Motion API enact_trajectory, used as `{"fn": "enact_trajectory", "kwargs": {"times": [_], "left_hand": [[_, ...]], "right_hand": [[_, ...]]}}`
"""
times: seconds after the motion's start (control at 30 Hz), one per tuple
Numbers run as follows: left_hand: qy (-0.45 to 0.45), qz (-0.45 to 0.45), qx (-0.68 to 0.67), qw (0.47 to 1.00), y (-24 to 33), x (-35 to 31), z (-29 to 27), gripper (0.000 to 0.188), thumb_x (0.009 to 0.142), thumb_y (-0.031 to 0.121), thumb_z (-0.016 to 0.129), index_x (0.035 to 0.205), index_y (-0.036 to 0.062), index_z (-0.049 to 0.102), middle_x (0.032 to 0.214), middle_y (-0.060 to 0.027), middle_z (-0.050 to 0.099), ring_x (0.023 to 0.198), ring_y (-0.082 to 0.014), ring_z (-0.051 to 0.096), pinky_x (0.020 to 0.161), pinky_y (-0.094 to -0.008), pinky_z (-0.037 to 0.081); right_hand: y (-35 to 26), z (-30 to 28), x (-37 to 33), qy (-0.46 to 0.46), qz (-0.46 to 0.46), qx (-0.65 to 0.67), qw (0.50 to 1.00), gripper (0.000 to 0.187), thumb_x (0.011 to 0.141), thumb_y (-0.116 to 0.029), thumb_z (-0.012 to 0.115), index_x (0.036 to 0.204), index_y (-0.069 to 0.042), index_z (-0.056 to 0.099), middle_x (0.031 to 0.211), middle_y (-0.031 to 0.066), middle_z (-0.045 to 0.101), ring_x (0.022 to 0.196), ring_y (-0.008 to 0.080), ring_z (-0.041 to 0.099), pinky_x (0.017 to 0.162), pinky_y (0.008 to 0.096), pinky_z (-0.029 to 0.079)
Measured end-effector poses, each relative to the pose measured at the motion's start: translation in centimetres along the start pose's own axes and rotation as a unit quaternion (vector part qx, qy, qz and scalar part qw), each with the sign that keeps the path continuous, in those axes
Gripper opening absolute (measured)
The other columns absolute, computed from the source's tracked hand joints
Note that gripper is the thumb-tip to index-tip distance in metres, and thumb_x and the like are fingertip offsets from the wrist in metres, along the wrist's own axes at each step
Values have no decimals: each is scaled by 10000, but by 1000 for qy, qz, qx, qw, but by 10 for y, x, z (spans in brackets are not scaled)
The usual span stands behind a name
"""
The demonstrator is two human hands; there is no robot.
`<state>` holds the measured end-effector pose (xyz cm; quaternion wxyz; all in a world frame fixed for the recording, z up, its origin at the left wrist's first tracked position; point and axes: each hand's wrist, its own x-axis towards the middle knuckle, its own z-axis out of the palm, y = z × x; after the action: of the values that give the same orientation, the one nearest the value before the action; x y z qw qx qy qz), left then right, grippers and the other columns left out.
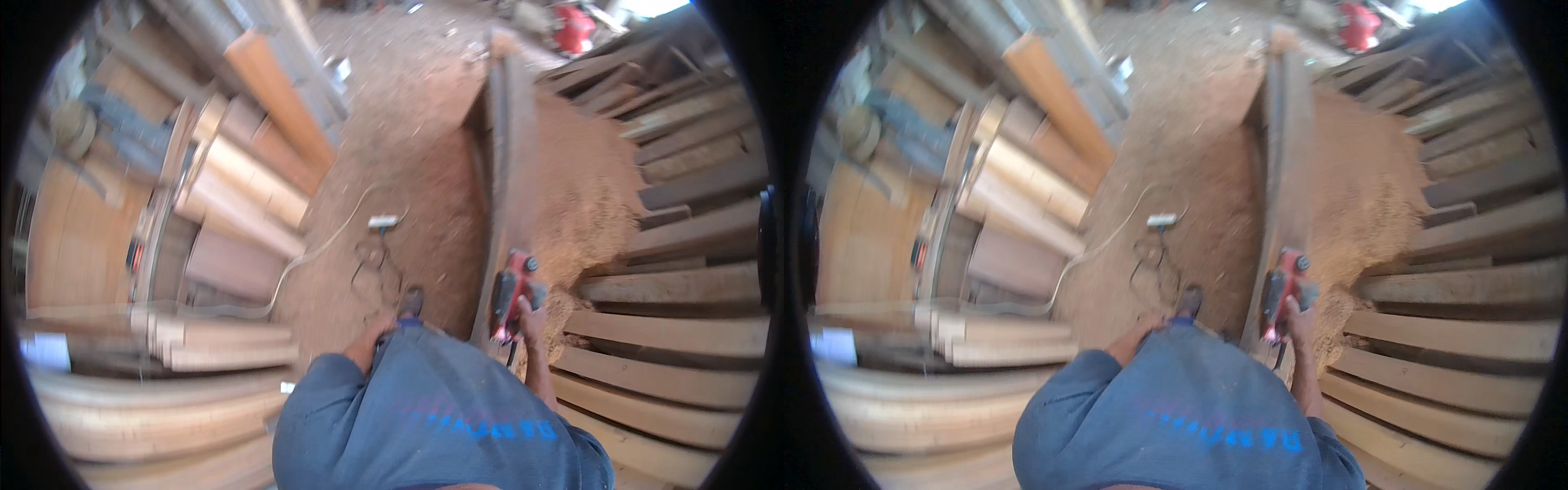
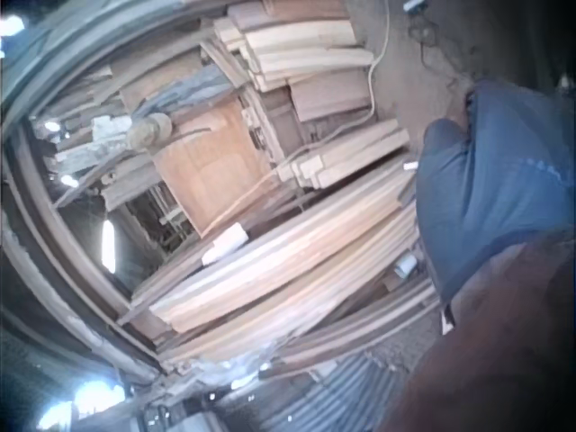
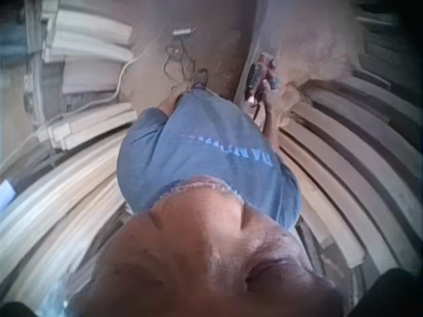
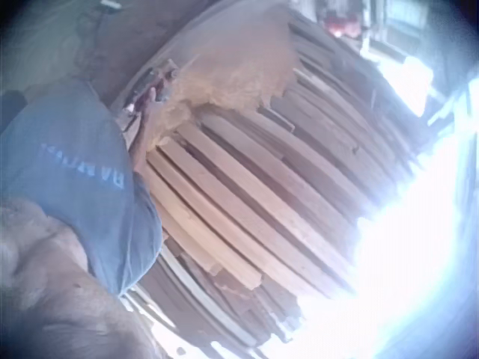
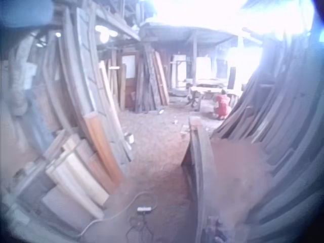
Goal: The person plugs the power cord of an electric planer into an extension cord socket by hand, holds the planer, and untangles the power cable.
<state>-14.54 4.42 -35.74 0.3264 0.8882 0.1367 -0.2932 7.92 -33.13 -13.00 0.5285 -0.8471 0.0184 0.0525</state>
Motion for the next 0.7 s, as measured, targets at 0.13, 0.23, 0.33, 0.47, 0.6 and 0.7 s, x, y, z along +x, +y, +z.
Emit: {"fn": "enact_trajectory", "kwargs": {"times": [0.13,0.23,0.33,0.47,0.6,0.7], "left_hand": [[54,-54,-8,997,26,-56,-5,352,811,355,639,995,64,706,978,-222,693,906,-391,675,783,-473,537],[261,-137,41,955,68,-101,-20,328,821,347,633,1011,90,706,983,-219,694,942,-392,671,821,-469,536],[306,-159,27,938,60,-117,-14,309,818,331,646,1015,101,704,975,-216,691,951,-404,661,837,-461,531],[259,-63,-165,950,57,-102,-44,282,803,296,661,985,84,700,944,-208,683,920,-411,650,801,-481,518],[321,-17,-175,931,125,-123,-132,242,810,266,646,952,75,688,944,-191,678,929,-399,640,786,-495,504],[355,40,-138,924,140,-111,-151,171,791,177,647,932,83,670,895,-166,642,912,-368,614,784,-479,482]], "right_hand": [[-67,-10,-3,11,-53,-141,989,496,867,-286,690,1210,41,543,1035,164,621,915,262,623,837,387,496],[-100,-25,8,78,-138,-307,939,489,884,-291,666,1215,46,541,1123,200,596,966,289,614,884,402,483],[-146,-7,21,59,-187,-317,928,442,911,-291,628,1195,42,562,1109,212,606,959,313,620,893,408,483],[-171,59,27,-200,-169,-222,939,385,927,-291,584,1145,25,613,1096,237,648,1016,374,623,927,423,469],[-164,146,-10,-390,-207,-246,863,406,932,-291,588,1172,37,602,1072,253,659,1054,363,630,926,404,476],[-161,193,-37,-506,-203,-243,803,427,945,-292,567,1191,56,584,1031,207,674,960,290,660,850,383,510]]}}
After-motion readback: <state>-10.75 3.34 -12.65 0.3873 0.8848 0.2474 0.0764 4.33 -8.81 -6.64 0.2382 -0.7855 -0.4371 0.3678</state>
